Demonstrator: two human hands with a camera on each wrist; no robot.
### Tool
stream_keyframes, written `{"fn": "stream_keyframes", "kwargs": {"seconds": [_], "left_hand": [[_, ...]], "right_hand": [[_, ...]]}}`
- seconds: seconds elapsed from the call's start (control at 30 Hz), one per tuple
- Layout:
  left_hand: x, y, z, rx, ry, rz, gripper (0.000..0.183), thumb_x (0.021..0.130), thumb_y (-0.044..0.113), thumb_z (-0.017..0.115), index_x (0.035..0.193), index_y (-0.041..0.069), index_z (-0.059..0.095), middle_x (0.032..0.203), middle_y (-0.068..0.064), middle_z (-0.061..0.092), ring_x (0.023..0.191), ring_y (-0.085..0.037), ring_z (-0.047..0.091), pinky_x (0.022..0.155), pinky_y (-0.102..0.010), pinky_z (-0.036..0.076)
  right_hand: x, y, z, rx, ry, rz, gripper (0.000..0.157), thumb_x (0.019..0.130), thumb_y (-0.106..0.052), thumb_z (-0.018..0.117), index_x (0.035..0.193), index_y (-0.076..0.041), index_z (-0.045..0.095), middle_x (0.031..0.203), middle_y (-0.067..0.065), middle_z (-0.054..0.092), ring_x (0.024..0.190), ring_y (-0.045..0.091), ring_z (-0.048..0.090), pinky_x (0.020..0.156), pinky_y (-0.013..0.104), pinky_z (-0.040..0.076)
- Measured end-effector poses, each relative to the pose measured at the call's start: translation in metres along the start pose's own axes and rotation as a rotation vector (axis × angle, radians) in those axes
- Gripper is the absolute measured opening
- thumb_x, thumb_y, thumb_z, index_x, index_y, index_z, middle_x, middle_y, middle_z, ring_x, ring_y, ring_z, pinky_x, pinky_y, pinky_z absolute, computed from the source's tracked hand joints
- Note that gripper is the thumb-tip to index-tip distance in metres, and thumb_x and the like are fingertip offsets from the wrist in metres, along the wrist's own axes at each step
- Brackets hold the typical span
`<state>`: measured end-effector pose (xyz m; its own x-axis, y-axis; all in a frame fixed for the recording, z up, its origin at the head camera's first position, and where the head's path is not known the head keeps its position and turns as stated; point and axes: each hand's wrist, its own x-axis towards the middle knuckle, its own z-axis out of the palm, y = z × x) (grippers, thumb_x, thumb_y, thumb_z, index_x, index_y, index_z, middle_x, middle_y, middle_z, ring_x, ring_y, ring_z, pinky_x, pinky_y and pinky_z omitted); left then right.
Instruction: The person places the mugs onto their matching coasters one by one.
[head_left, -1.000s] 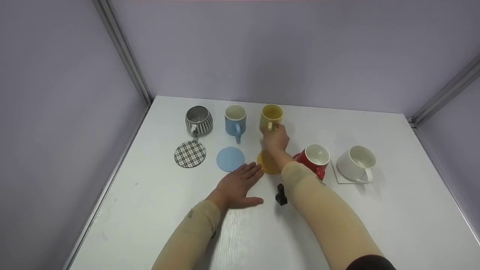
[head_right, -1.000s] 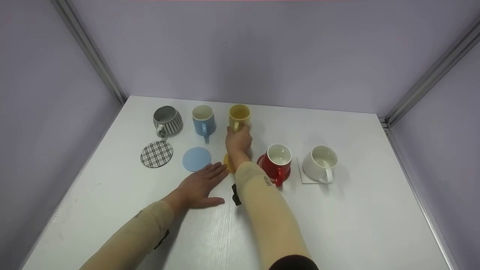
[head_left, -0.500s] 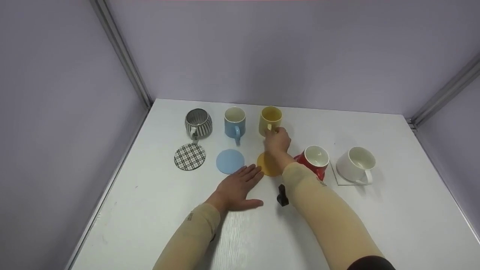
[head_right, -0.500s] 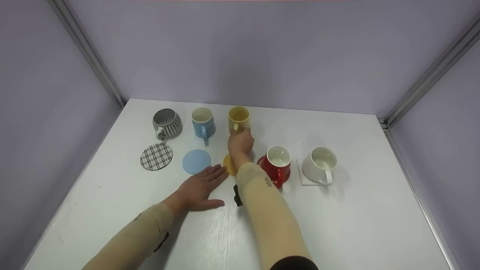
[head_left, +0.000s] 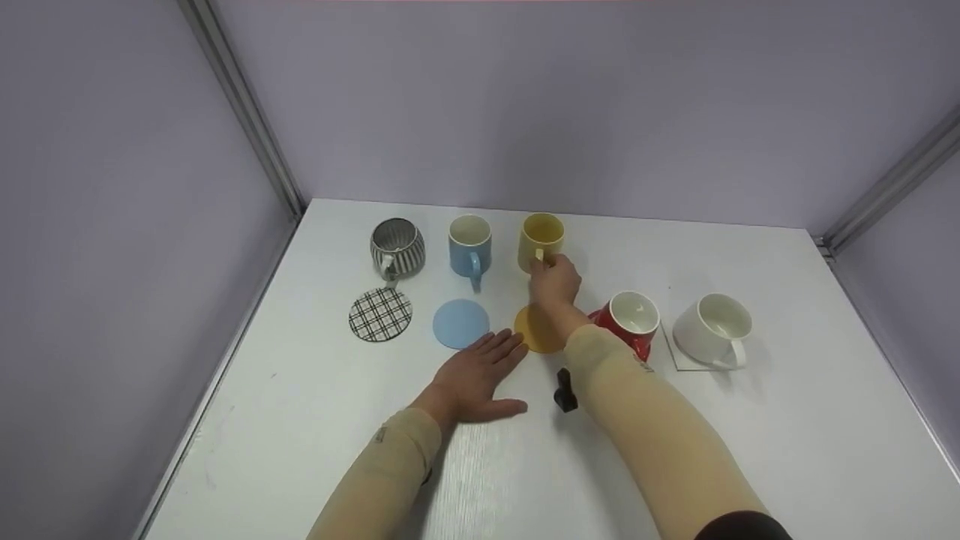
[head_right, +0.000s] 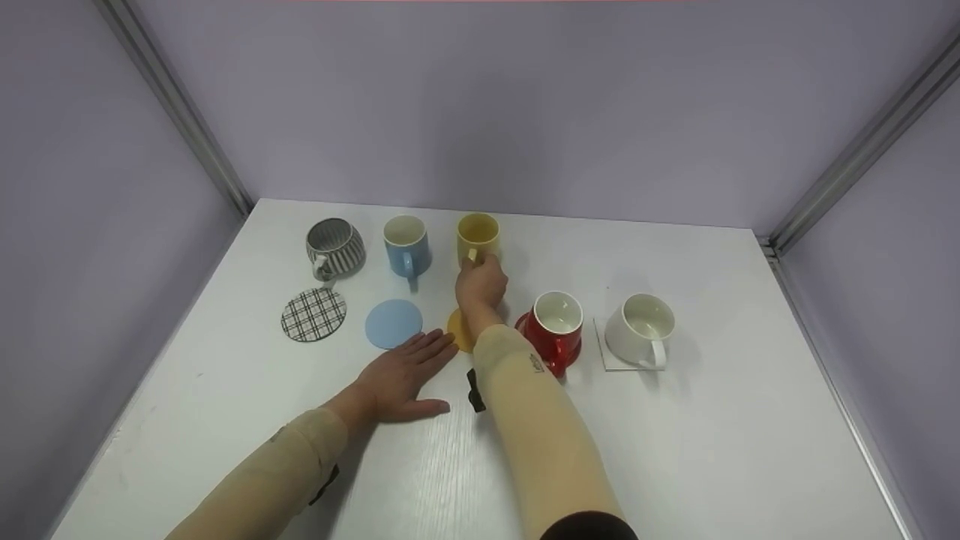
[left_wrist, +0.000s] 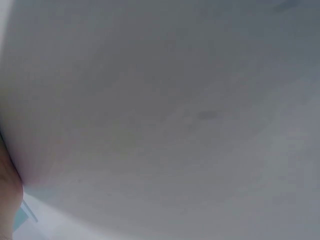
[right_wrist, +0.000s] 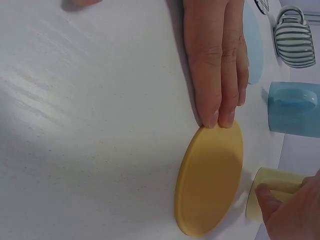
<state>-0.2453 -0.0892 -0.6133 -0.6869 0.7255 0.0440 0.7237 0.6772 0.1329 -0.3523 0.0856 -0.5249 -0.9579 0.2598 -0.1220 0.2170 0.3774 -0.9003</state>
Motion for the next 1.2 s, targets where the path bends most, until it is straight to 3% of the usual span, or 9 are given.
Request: {"fn": "stream_keyframes", "kwargs": {"seconds": [0.27,0.6,0.9,1.2], "left_hand": [[0.000,0.001,0.000,0.011,-0.016,-0.011,0.098,0.099,0.084,0.025,0.172,0.019,0.016,0.177,0.003,0.010,0.163,-0.017,0.005,0.130,-0.032,0.004],[0.000,0.002,0.000,-0.003,-0.009,-0.010,0.097,0.099,0.082,0.028,0.171,0.018,0.018,0.178,0.001,0.013,0.163,-0.018,0.007,0.130,-0.033,0.006],[-0.001,0.000,-0.001,-0.018,0.010,0.005,0.097,0.100,0.082,0.027,0.171,0.017,0.019,0.178,0.000,0.014,0.163,-0.019,0.009,0.131,-0.034,0.007],[-0.001,0.000,0.000,-0.001,0.005,-0.005,0.097,0.099,0.083,0.027,0.172,0.018,0.017,0.178,0.001,0.013,0.163,-0.019,0.008,0.130,-0.033,0.007]], "right_hand": [[-0.001,0.000,0.002,0.000,0.000,-0.008,0.042,0.113,-0.030,0.055,0.148,-0.006,0.056,0.145,0.012,0.062,0.131,0.029,0.060,0.117,0.046,0.046],[0.005,0.002,-0.001,0.008,0.017,0.003,0.036,0.114,-0.022,0.049,0.141,-0.001,0.059,0.137,0.015,0.065,0.122,0.030,0.060,0.115,0.047,0.047],[0.009,0.000,-0.005,0.009,-0.013,0.038,0.039,0.115,-0.025,0.047,0.147,-0.004,0.055,0.141,0.013,0.062,0.128,0.029,0.058,0.118,0.046,0.044],[0.011,0.002,-0.004,-0.013,0.004,0.005,0.036,0.114,-0.019,0.046,0.142,0.000,0.059,0.137,0.016,0.065,0.124,0.031,0.060,0.114,0.047,0.047]]}}
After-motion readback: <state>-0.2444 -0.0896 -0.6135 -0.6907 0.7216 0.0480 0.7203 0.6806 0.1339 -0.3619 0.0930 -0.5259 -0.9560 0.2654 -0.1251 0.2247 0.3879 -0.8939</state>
